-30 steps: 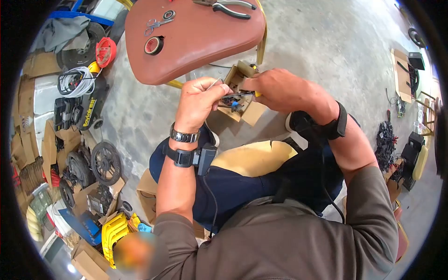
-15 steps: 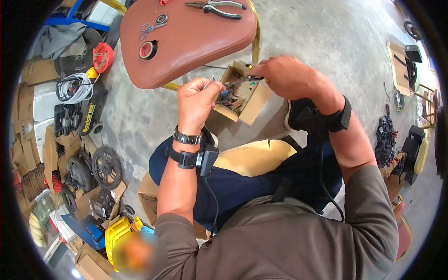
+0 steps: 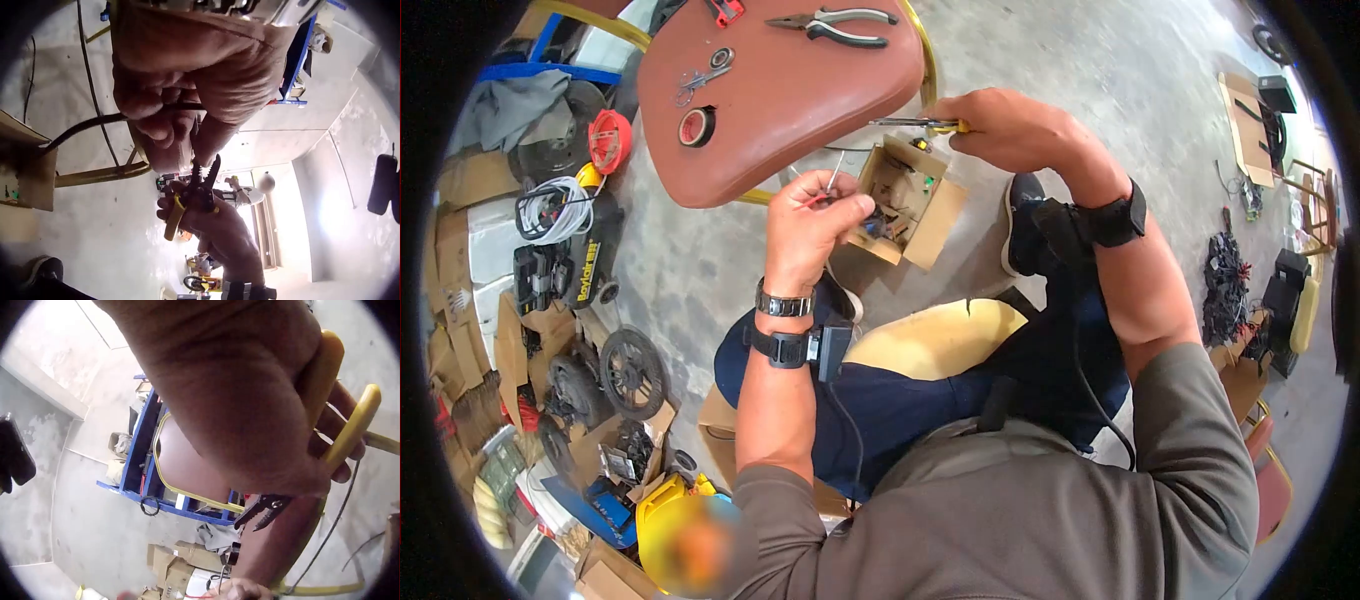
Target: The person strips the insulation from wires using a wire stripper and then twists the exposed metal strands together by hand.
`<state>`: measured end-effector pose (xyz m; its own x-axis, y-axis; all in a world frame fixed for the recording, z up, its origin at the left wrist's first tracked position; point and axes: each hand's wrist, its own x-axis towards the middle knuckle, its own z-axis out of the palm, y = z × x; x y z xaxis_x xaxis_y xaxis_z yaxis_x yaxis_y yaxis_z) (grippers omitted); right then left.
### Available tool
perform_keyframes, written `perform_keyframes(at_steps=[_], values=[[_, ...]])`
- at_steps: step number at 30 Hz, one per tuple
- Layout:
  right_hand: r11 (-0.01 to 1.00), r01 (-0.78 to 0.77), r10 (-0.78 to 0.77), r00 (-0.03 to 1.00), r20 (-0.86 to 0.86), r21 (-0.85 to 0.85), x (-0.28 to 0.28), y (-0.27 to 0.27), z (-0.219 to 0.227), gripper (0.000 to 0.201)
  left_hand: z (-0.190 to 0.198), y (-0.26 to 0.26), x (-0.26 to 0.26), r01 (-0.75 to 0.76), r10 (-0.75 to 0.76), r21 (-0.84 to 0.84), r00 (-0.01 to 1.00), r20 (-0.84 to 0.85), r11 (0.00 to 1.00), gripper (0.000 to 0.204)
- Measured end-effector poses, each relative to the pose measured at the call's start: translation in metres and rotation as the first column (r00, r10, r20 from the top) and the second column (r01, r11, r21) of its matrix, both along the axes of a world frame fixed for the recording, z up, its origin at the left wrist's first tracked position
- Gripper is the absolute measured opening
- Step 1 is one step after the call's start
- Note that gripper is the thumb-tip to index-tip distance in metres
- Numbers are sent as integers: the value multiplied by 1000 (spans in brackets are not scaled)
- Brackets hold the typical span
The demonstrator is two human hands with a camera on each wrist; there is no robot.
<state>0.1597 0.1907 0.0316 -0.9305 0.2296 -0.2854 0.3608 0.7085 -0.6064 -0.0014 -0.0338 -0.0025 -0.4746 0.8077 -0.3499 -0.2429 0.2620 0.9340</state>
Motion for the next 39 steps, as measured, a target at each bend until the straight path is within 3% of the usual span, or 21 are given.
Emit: perform_keyframes(at_steps=[4,8,12,15,18,21,24,33,39], values=[[996,60,-62,998,-23,-73,-2,-4,9,39,3,-5,-10,49,-72,169,988,133,984,25],[993,68,-71,997,-36,-96,-4,-2,-1,39,5,-4,-10,7,-64,253,973,221,968,26],[973,141,-129,988,79,-180,-11,-5,17,40,10,-3,-11,-29,-31,291,979,199,956,27],[951,168,-161,986,51,-259,-14,-7,22,35,12,-3,-11,-81,12,307,975,221,948,25],[865,210,-244,970,-16,-455,-20,-11,15,31,10,-3,-11,-90,38,332,987,159,939,24],[705,239,-363,931,-51,-667,-28,-22,16,27,9,-2,-10,-48,15,312,994,107,949,24],[543,118,-489,850,-198,-832,-35,-33,7,31,10,-2,-10,5,-19,284,999,46,959,23],[626,170,-469,861,-194,-761,-49,-38,5,23,11,-1,-7,64,-56,230,998,-40,971,21],[700,53,-434,823,-366,-712,-54,-40,1,23,8,3,-7,133,-49,222,937,-346,966,13]])
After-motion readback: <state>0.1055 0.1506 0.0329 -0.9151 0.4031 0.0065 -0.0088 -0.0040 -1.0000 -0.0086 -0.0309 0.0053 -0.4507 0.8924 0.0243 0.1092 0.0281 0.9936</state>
